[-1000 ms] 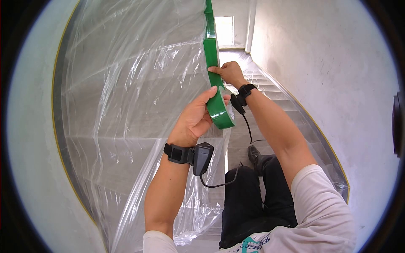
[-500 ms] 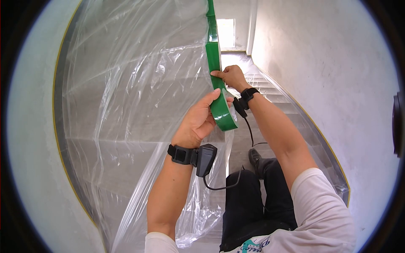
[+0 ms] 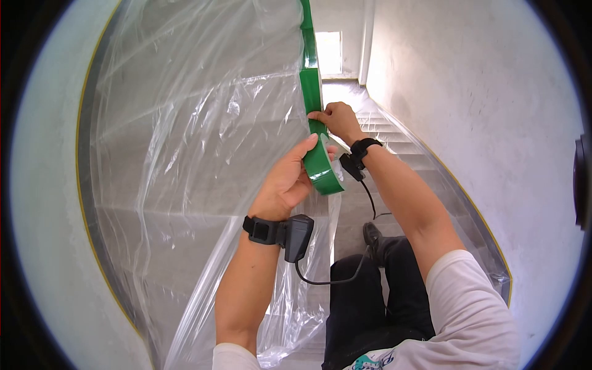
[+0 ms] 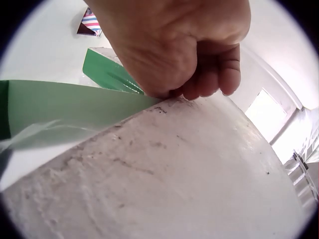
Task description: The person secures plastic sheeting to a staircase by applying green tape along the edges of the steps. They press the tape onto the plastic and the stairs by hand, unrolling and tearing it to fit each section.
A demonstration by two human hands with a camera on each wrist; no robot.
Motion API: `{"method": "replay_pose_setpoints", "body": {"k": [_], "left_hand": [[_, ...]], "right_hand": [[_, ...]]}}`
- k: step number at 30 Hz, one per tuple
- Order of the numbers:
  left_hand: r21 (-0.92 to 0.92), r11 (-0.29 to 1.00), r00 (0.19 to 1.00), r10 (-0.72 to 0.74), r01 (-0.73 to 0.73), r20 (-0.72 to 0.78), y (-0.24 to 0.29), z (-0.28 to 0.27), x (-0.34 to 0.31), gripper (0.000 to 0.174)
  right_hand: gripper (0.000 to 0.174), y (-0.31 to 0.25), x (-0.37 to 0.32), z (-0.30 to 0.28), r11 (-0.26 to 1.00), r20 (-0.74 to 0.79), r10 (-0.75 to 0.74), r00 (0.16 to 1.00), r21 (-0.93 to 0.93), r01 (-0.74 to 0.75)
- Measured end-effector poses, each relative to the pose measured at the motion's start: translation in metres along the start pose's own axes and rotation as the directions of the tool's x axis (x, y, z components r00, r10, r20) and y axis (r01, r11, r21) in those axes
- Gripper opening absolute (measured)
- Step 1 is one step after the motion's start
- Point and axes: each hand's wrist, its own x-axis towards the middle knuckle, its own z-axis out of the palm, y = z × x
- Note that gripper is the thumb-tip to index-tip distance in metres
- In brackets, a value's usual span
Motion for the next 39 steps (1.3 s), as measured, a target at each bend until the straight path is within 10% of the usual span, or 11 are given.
{"method": "replay_pose_setpoints", "body": {"k": [24,39], "left_hand": [[0.008,1.0,0.998,-0.005,0.005,0.063,0.023,-0.008,0.001,0.041],[0.092,0.995,0.998,0.022,-0.028,0.059,0.017,0.006,0.005,0.037]], "right_hand": [[0.06,-0.002,0.004,-0.002,0.944,0.058,-0.089,0.994,-0.314,0.103],[0.068,-0.004,0.006,-0.007,0.988,0.136,0.061,0.989,-0.147,-0.041]]}}
